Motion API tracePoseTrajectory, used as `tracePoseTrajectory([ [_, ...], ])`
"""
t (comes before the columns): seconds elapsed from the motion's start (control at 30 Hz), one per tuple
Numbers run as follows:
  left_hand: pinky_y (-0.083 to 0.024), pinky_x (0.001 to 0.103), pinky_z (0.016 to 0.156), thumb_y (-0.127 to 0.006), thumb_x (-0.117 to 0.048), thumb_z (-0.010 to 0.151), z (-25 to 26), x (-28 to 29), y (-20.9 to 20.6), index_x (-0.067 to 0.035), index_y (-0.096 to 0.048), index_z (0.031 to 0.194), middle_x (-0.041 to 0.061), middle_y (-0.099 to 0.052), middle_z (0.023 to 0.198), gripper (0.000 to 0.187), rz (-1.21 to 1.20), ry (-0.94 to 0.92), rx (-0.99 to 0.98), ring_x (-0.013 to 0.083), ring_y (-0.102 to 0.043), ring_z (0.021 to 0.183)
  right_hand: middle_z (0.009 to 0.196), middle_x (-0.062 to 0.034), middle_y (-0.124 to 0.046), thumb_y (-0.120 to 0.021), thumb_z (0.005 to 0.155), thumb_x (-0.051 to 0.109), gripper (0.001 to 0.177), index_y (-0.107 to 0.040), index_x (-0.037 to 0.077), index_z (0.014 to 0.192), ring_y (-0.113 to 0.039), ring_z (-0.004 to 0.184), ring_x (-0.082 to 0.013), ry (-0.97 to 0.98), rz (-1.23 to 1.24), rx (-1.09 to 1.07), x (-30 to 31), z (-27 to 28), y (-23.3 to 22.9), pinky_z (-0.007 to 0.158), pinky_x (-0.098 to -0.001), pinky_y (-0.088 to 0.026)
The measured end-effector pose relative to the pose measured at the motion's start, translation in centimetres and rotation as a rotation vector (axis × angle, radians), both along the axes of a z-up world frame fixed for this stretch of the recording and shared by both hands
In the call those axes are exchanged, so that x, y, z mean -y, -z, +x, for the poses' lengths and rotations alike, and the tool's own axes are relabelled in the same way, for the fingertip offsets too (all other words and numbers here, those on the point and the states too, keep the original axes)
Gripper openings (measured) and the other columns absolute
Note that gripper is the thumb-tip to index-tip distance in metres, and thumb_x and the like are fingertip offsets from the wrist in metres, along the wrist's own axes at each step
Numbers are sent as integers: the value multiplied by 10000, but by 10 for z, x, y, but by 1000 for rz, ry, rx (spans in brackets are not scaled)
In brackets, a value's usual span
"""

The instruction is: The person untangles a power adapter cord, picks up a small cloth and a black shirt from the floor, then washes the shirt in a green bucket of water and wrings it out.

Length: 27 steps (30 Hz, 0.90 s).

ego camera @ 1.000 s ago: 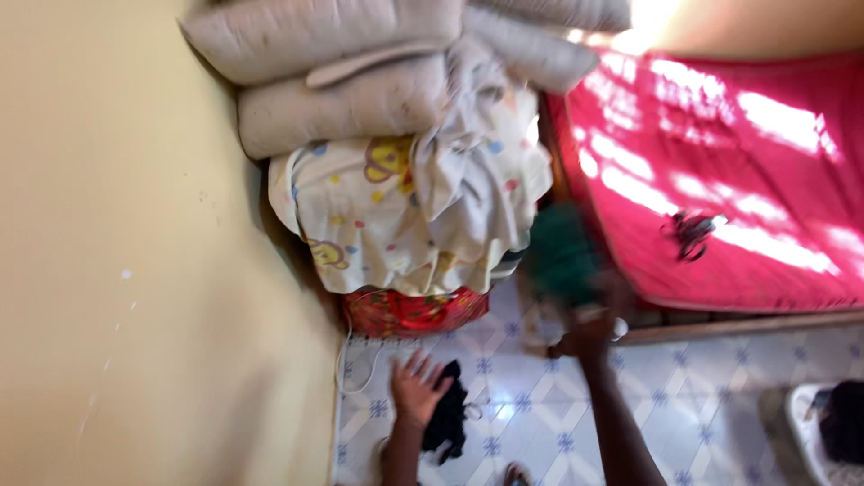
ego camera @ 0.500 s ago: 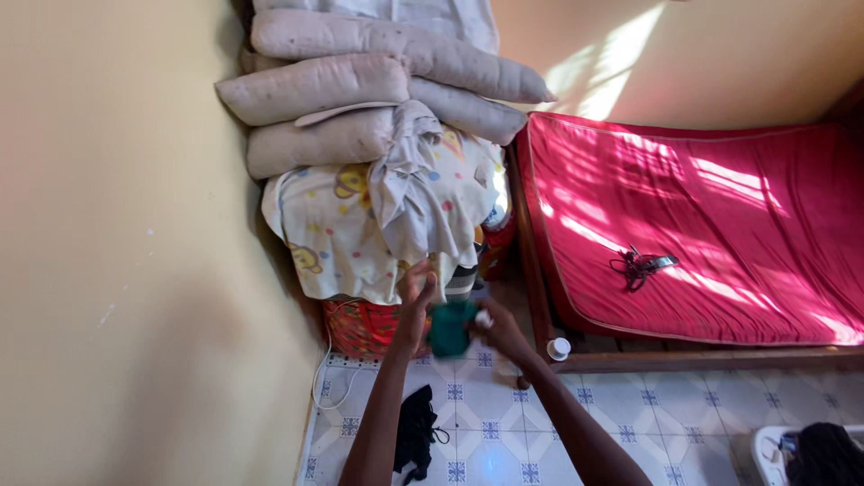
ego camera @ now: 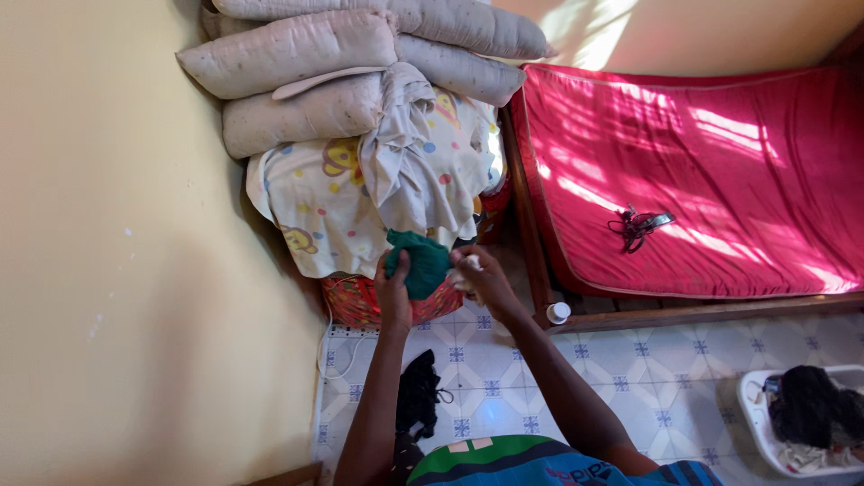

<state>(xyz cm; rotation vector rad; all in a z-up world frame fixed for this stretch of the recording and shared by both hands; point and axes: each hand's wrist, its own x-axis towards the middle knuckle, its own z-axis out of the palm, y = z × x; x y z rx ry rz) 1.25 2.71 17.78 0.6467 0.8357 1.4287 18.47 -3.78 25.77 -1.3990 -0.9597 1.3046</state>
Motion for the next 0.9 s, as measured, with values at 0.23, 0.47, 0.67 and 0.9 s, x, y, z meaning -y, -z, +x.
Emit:
tracePoseTrajectory([
  [0.23,-466,316,768,-693,-358,1053,-86,-90,35,3,-608,967,34,-496,981,380,69,-355,-554,145,-513,868,1097,-46,-708,-665,849,53,358,-546,164,1169,-744,977,-173,209,169,-692,-76,-51,7,837,-317,-638],
  [0.47,-444,307,704,-703,-355,1022,-101,-131,42,2,-623,899,62,-566,830,385,152,-52,-469,129,-499,799,1097,-131,-695,-711,1011,178,274,-672,23,1234,-656,956,-176,-97,199,-349,-135,-130,51,828,-325,-546],
  [0.67,-523,240,847,-471,-470,979,-117,-147,4,-86,-649,1133,-20,-666,1054,450,-221,383,110,82,-621,957,1095,-61,-641,-753,952,159,264,-728,-6,1157,-643,1032,-113,182,485,200,-163,-158,54,919,-242,-507],
  [0.9,-462,253,833,-598,-338,1069,-145,-170,26,-49,-569,1114,-8,-566,976,294,75,348,-119,77,-515,905,944,-3,-647,-699,938,84,260,-635,80,1190,-622,807,-69,252,206,-317,-196,-169,48,681,-216,-488],
])
